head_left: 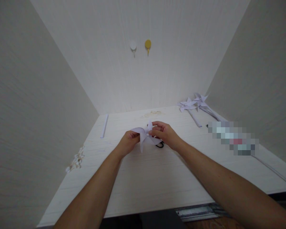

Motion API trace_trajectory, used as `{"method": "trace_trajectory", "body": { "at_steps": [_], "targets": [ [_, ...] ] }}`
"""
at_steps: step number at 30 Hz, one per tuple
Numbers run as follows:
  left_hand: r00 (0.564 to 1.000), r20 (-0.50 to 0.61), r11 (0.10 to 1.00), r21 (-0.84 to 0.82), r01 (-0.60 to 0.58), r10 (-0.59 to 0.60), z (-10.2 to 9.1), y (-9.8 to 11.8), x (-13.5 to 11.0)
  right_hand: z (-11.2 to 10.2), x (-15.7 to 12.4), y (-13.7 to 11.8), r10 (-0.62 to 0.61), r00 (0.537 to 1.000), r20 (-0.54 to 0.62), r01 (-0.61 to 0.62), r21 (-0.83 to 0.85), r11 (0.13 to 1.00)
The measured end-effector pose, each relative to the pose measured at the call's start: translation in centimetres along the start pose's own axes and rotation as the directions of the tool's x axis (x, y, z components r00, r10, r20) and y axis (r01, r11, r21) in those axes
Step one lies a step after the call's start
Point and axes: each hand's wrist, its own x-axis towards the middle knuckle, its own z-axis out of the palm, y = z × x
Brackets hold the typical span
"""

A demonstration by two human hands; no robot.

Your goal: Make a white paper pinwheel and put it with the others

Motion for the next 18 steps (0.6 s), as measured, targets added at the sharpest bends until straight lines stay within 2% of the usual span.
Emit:
{"method": "trace_trajectory", "body": {
  "at_steps": [4, 18],
  "targets": [
    [1.000, 0.007, 1.000, 0.001, 0.009, -0.009, -0.12, -0.29, 0.03, 0.00, 0.00, -0.07, 0.001, 1.000, 0.001, -0.001, 0.065, 0.998],
    [0.999, 0.038, 1.000, 0.007, 0.009, -0.009, 0.02, 0.25, -0.03, 0.23, 0.05, -0.09, -0.009, 1.000, 0.005, 0.009, 0.040, 0.999]
  ]
}}
